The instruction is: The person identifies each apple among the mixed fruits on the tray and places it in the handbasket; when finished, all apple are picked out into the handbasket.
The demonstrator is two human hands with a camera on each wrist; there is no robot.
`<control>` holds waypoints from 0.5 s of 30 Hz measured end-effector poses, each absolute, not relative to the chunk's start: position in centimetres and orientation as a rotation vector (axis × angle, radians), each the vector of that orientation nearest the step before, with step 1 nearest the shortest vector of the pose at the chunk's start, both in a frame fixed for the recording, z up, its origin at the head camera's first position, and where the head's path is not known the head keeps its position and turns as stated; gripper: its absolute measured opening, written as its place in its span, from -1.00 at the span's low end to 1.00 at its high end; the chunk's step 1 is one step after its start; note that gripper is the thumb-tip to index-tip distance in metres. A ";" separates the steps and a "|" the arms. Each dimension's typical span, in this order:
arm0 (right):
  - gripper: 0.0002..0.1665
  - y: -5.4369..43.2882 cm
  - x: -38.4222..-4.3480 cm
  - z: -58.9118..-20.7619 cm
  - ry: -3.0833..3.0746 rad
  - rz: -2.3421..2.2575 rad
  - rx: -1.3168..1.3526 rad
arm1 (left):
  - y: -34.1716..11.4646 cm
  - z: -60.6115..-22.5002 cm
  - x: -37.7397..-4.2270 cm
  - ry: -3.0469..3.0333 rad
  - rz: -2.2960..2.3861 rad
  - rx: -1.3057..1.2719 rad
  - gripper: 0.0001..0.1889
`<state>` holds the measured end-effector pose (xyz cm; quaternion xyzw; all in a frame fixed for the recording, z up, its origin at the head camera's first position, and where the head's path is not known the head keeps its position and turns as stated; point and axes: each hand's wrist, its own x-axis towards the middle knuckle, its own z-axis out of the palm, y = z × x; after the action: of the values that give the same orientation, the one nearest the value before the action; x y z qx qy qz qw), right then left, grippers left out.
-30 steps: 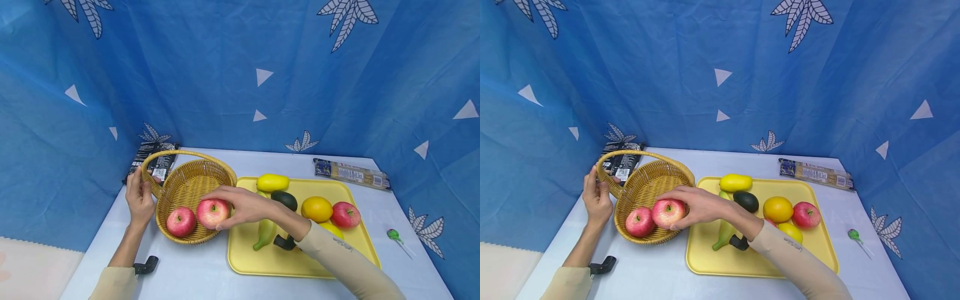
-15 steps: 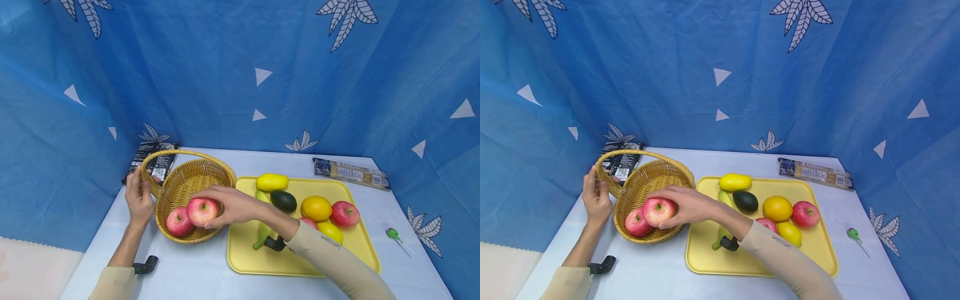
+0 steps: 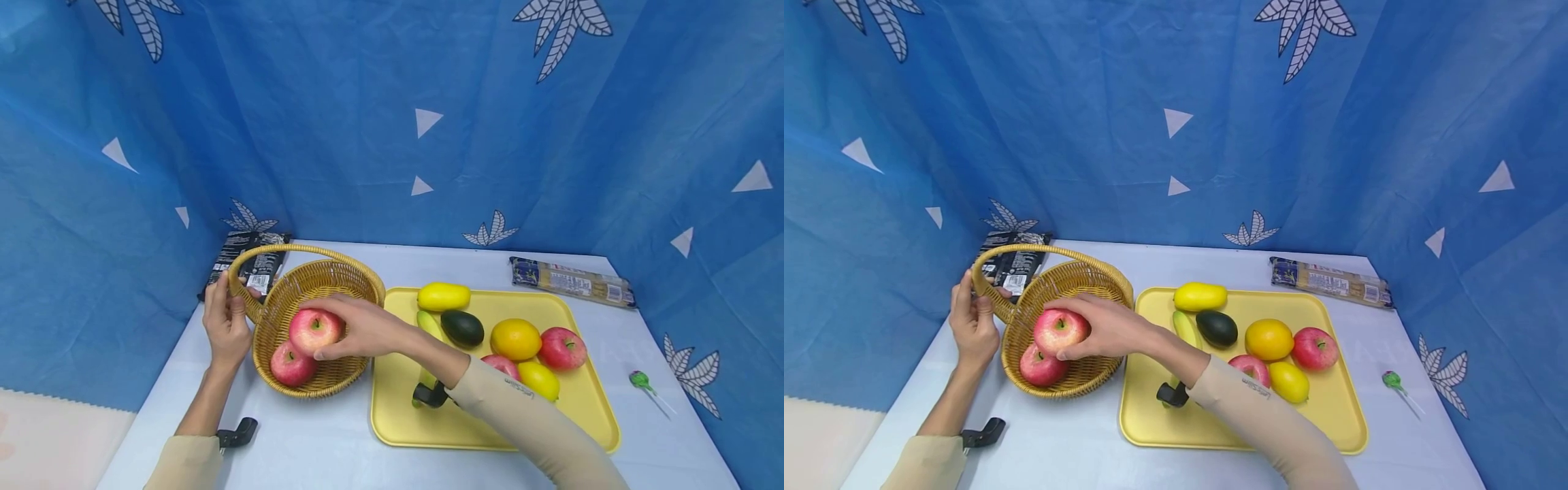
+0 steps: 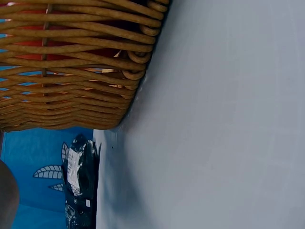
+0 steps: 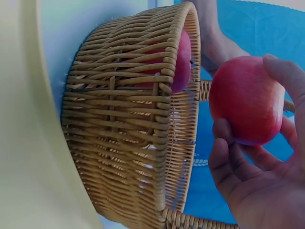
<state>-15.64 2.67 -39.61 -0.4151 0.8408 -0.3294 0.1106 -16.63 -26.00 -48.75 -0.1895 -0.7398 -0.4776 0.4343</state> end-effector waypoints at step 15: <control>-0.11 0.9 -16.5 -39.7 2.466 -1.057 -1.160 | -26.0 -48.7 -16.6 -1.831 -1.216 -0.476 -0.43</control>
<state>-16.46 0.88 -39.66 -0.3946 0.8386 -0.3594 0.1092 -16.62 -26.01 -48.66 -0.1909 -0.7345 -0.4876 0.4317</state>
